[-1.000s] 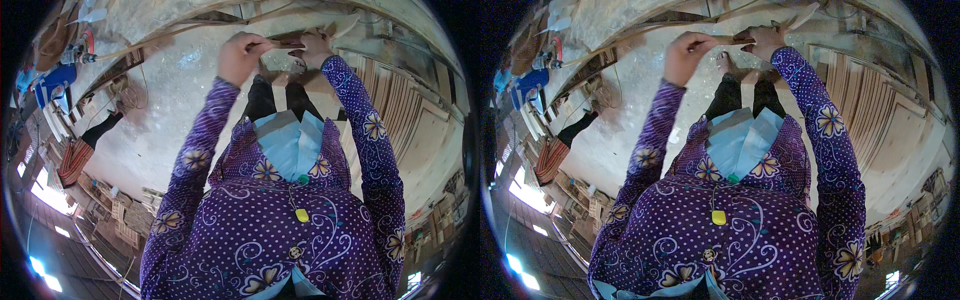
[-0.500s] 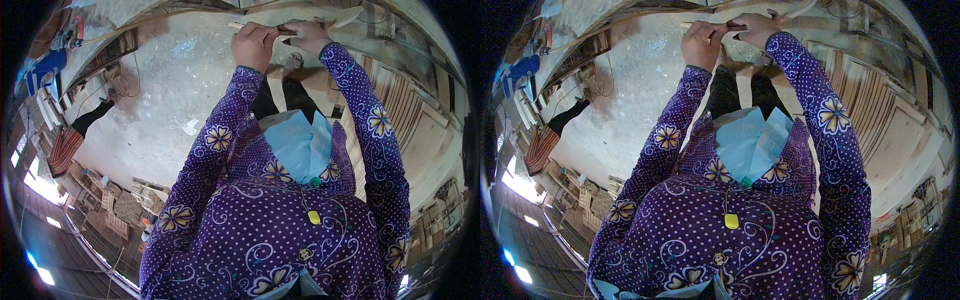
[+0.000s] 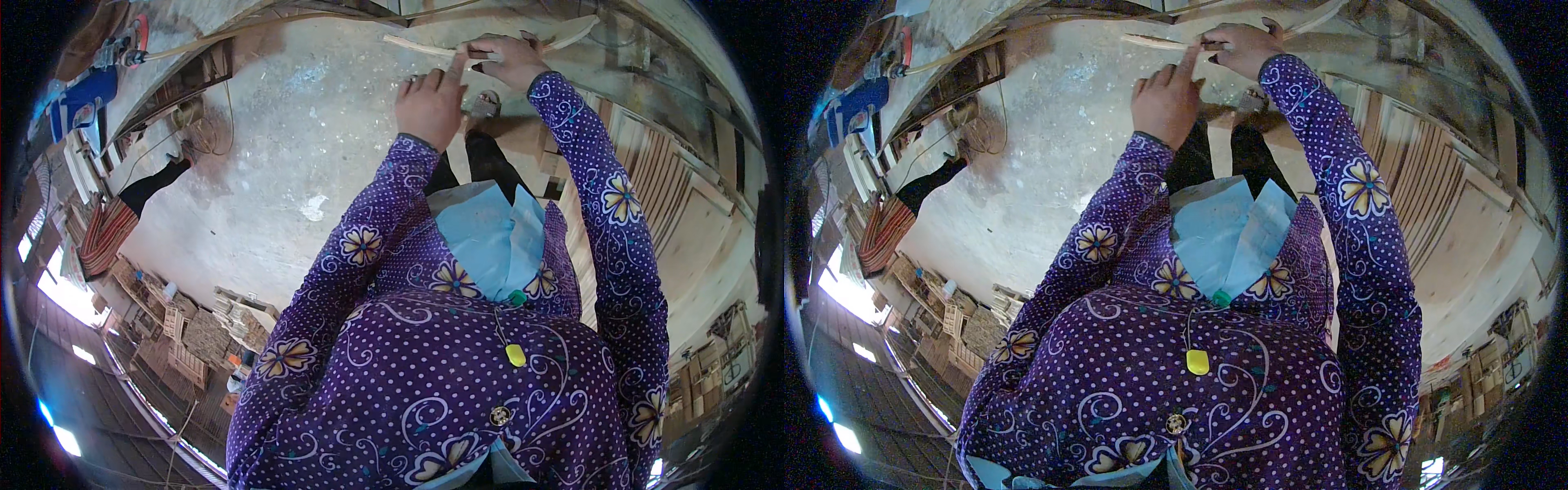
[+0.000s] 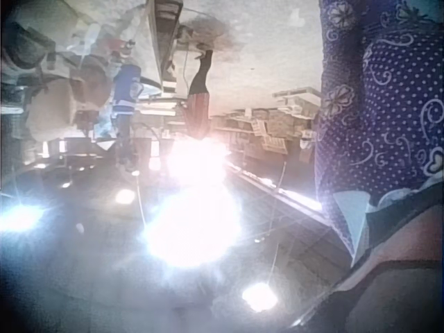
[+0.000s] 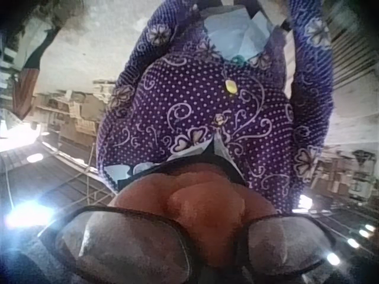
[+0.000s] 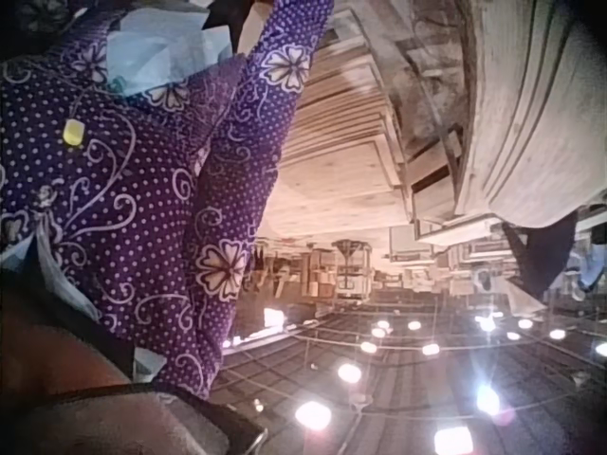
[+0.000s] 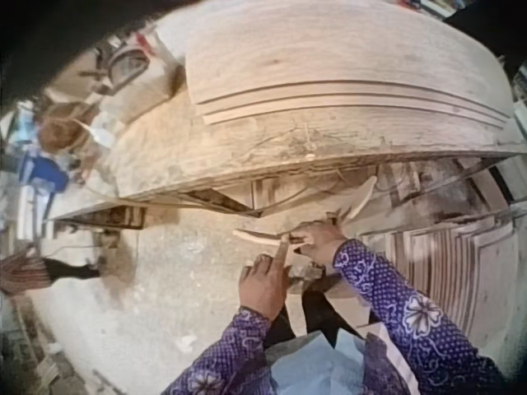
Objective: Applying glue and assembling wooden components for a project.
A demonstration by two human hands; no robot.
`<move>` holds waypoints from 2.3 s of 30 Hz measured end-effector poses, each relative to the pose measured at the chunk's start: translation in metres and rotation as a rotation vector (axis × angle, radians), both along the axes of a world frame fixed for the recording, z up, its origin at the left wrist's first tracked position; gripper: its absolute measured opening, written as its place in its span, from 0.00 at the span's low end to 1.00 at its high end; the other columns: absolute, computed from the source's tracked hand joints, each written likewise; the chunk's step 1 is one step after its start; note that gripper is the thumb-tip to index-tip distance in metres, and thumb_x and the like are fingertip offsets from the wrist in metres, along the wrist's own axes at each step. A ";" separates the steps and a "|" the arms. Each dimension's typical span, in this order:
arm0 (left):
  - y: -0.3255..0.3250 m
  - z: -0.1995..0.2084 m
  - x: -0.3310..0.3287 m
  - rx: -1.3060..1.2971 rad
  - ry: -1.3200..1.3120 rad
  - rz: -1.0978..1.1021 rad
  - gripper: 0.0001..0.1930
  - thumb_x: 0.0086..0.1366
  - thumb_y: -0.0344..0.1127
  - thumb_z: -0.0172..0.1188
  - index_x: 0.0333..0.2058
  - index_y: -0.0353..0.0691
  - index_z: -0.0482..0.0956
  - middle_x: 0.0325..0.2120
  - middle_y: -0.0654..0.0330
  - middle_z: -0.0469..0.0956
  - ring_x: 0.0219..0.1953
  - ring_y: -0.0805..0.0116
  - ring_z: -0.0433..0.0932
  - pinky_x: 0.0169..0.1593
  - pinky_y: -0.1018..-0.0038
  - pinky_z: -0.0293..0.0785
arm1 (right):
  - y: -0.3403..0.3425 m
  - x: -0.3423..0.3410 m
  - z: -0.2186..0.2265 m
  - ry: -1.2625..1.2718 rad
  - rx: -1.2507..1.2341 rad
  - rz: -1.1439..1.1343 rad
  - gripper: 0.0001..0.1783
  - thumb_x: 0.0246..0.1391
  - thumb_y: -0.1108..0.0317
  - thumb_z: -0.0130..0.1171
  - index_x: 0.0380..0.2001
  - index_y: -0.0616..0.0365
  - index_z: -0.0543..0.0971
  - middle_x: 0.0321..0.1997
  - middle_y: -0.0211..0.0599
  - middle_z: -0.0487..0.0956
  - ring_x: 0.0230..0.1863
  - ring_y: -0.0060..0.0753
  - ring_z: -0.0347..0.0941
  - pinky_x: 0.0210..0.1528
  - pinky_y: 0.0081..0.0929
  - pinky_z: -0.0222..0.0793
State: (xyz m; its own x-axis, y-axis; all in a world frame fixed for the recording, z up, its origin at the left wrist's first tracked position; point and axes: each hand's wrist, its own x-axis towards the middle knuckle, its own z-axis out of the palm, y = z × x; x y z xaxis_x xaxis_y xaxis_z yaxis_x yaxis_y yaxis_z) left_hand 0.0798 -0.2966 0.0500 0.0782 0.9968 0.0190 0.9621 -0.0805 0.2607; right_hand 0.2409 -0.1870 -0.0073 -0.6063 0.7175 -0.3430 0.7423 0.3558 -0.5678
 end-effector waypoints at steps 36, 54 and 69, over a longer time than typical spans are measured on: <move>0.000 0.007 -0.002 -0.248 0.052 0.063 0.41 0.60 0.45 0.58 0.67 0.54 0.45 0.32 0.57 0.80 0.37 0.59 0.78 0.45 0.61 0.71 | 0.001 0.010 0.012 -0.176 0.005 0.074 0.24 0.54 0.62 0.55 0.55 0.28 0.72 0.58 0.25 0.73 0.59 0.34 0.66 0.64 0.55 0.40; -0.003 0.005 -0.003 -0.290 0.078 -0.048 0.38 0.61 0.47 0.56 0.67 0.57 0.48 0.31 0.55 0.81 0.35 0.57 0.80 0.47 0.60 0.70 | 0.002 0.021 0.010 0.034 -0.067 0.097 0.24 0.55 0.67 0.54 0.56 0.36 0.72 0.55 0.39 0.74 0.56 0.42 0.69 0.61 0.36 0.62; 0.000 0.007 -0.135 -0.273 0.098 0.251 0.36 0.62 0.46 0.56 0.66 0.48 0.52 0.24 0.58 0.81 0.25 0.60 0.80 0.32 0.63 0.76 | 0.004 0.024 0.010 0.234 -0.153 0.006 0.20 0.56 0.61 0.54 0.53 0.41 0.76 0.52 0.40 0.77 0.52 0.41 0.72 0.58 0.35 0.66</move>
